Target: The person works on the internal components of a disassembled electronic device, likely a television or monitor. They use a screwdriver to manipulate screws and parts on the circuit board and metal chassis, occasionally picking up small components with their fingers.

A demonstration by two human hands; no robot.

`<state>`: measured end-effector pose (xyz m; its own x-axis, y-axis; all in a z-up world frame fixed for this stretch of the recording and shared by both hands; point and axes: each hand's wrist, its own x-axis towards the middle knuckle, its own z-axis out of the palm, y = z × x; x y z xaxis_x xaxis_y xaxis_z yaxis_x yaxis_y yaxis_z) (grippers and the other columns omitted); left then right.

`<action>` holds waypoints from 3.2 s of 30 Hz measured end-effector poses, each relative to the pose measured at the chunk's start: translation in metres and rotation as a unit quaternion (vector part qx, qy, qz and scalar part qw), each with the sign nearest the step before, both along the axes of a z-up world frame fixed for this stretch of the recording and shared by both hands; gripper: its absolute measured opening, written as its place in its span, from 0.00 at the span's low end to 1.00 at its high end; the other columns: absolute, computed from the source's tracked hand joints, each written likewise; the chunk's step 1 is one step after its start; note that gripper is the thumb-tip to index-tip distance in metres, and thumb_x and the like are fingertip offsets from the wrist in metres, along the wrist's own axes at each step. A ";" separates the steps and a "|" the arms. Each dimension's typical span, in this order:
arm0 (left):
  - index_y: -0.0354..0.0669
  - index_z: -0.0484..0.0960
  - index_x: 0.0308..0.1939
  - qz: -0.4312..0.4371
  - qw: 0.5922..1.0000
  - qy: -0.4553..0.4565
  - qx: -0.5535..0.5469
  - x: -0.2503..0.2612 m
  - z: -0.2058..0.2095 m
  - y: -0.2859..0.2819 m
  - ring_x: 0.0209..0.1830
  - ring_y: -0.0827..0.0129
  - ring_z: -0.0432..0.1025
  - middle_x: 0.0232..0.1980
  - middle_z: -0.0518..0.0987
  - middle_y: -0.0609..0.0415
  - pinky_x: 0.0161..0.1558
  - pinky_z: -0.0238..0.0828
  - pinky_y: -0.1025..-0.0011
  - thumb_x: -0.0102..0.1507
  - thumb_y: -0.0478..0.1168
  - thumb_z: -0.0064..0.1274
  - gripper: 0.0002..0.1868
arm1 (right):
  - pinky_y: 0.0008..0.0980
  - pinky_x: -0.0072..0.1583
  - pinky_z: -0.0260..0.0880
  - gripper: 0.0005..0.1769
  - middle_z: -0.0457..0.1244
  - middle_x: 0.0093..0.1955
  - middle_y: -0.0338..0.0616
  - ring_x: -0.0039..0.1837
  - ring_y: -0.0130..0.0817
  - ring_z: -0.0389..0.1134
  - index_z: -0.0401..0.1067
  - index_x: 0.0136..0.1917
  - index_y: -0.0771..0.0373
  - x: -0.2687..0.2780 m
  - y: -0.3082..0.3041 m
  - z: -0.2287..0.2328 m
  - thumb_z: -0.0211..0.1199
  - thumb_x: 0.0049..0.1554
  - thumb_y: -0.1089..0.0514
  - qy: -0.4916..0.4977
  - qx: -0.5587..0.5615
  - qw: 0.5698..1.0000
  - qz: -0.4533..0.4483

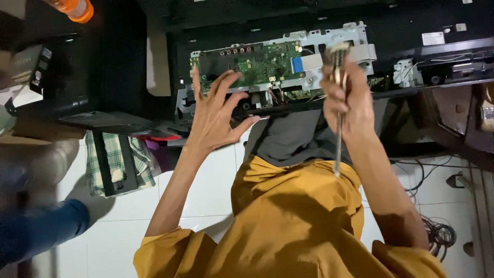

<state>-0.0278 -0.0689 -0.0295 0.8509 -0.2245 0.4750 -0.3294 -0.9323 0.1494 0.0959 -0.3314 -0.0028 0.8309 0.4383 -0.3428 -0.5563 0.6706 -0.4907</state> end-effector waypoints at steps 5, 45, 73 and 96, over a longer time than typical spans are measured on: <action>0.49 0.84 0.54 -0.033 0.996 -0.018 -0.079 0.016 -0.002 -0.014 0.72 0.50 0.67 0.68 0.73 0.46 0.72 0.20 0.25 0.75 0.53 0.43 0.18 | 0.19 0.27 0.57 0.27 0.51 0.45 0.34 0.37 0.22 0.53 0.50 0.80 0.61 -0.025 -0.024 -0.022 0.49 0.72 0.55 0.169 0.416 0.879 0.160; 0.43 0.84 0.45 -0.110 0.936 0.026 0.334 0.060 0.033 -0.012 0.54 0.61 0.73 0.48 0.77 0.52 0.80 0.37 0.31 0.72 0.45 0.62 0.10 | 0.14 0.24 0.42 0.25 0.48 0.35 0.34 0.28 0.17 0.43 0.61 0.74 0.62 -0.056 -0.071 -0.031 0.54 0.68 0.49 0.005 0.184 0.977 0.109; 0.47 0.81 0.53 -0.116 0.946 0.262 -0.150 0.050 0.047 -0.025 0.50 0.56 0.77 0.41 0.84 0.52 0.73 0.28 0.26 0.68 0.37 0.51 0.10 | 0.13 0.18 0.53 0.30 0.47 0.33 0.34 0.24 0.20 0.49 0.57 0.76 0.64 -0.048 -0.066 -0.071 0.49 0.68 0.44 0.005 0.125 0.985 0.122; 0.43 0.87 0.51 -0.203 0.942 0.267 0.004 0.083 0.033 -0.010 0.42 0.46 0.79 0.47 0.78 0.48 0.71 0.54 0.35 0.67 0.30 0.53 0.12 | 0.15 0.19 0.56 0.31 0.48 0.34 0.35 0.26 0.21 0.51 0.53 0.79 0.65 -0.050 -0.071 -0.083 0.46 0.70 0.46 -0.014 0.169 0.978 0.125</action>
